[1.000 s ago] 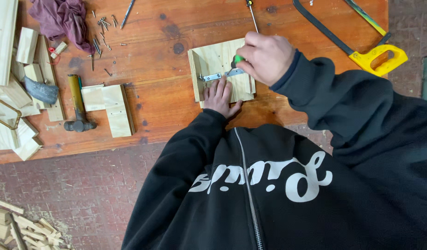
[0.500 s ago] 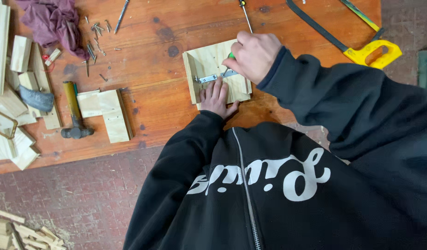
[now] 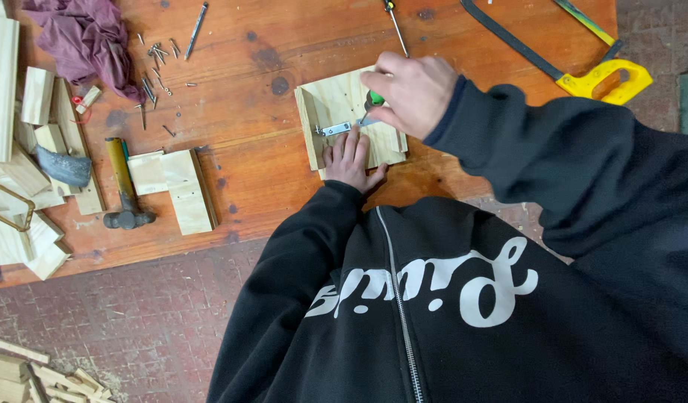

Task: The person assembles a small wooden box by attaching metal hinges to the lid and base using a screwdriver. They position the hinges, insert screws, and tighten them to secure the components together.

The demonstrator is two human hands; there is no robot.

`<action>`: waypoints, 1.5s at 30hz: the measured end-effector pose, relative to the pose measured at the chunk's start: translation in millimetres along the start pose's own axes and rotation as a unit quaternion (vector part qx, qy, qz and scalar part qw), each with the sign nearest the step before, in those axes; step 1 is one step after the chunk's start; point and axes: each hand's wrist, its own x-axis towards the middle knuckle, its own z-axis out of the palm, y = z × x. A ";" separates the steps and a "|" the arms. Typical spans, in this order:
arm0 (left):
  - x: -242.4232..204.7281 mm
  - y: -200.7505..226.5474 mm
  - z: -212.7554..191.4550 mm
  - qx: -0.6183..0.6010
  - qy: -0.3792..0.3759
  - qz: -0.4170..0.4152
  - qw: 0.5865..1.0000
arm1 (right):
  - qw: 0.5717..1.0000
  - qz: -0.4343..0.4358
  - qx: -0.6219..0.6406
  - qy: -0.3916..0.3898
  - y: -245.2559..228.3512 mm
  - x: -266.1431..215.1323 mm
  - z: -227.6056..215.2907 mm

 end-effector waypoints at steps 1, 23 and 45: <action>-0.6 -0.1 0.1 0.000 -0.002 -0.003 1.000 | 1.000 -0.002 0.002 -0.002 2.3 -1.7 1.1; 2.3 1.7 -3.4 0.012 -0.004 0.001 1.000 | 0.998 -0.051 -0.010 -0.024 18.0 -3.8 13.6; 3.0 -1.2 3.2 -0.011 0.044 0.005 0.999 | 0.996 -0.035 -0.083 -0.015 2.3 5.1 29.6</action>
